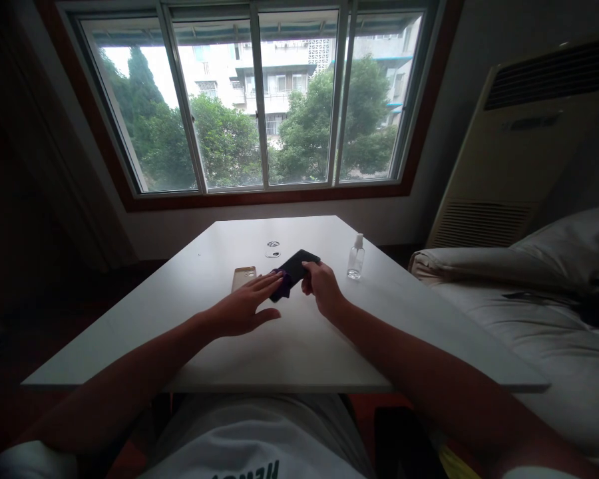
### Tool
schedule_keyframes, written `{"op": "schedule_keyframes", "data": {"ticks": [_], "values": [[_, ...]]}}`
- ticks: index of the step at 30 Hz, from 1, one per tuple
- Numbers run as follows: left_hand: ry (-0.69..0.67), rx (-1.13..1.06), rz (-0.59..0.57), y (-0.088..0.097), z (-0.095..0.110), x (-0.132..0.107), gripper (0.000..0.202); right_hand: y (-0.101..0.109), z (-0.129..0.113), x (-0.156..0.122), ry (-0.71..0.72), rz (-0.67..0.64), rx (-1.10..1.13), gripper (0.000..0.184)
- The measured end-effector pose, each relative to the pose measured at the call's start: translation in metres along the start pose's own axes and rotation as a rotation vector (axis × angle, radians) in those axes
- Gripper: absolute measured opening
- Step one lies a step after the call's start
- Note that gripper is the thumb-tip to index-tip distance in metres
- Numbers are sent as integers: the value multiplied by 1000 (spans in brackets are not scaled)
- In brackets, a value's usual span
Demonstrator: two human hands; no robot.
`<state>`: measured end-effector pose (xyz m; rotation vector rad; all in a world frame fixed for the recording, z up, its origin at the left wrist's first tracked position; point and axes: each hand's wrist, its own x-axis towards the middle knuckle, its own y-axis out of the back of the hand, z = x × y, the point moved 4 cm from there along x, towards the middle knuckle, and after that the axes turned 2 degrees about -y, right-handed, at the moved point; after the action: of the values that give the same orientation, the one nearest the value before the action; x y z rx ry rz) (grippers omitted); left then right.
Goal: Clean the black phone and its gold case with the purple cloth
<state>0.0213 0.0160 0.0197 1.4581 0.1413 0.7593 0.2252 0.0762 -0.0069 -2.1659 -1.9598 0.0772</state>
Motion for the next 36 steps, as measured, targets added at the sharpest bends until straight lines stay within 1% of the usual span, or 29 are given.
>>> {"op": "schedule_keyframes", "data": {"ticks": [2, 6, 8, 10, 12, 17, 19, 21, 22, 27, 29, 30, 32, 36], "values": [[-6, -7, 12, -1, -1, 0, 77, -6, 1, -4, 6, -75, -9, 23], [-35, -26, 48, 1, -1, 2, 76, -22, 3, -17, 10, -279, -52, 21], [-37, -29, 48, 3, 0, 2, 75, -26, 4, -20, 1, -314, -63, 20], [-28, -25, 35, 4, 2, 3, 75, -25, 4, -19, -4, -293, -49, 19], [-15, -17, 23, 4, 3, 2, 76, -21, 4, -15, -1, -243, -22, 20], [-4, -17, 26, 2, 1, 1, 77, -2, 4, 1, 28, -47, 19, 23], [3, -18, 16, 1, 1, 1, 77, 2, 4, 3, 30, 0, 21, 24], [10, -19, 3, 1, 1, 1, 78, 1, 3, 1, 37, -6, 15, 23], [11, -21, 2, 1, 1, 1, 78, -2, 2, -1, 43, -34, 7, 23], [-11, -33, 23, 3, -1, 1, 74, -23, 4, -19, 71, -287, -86, 24], [-21, -40, 25, 3, -2, 2, 73, -28, 5, -23, 57, -333, -101, 25], [-24, -42, 26, 2, -2, 2, 73, -28, 5, -23, 46, -334, -96, 25], [-25, -43, 31, 2, -2, 3, 73, -26, 5, -20, 32, -288, -71, 22], [-14, -37, 13, 0, -2, 3, 75, -13, 3, -8, 29, -106, -24, 23]]}}
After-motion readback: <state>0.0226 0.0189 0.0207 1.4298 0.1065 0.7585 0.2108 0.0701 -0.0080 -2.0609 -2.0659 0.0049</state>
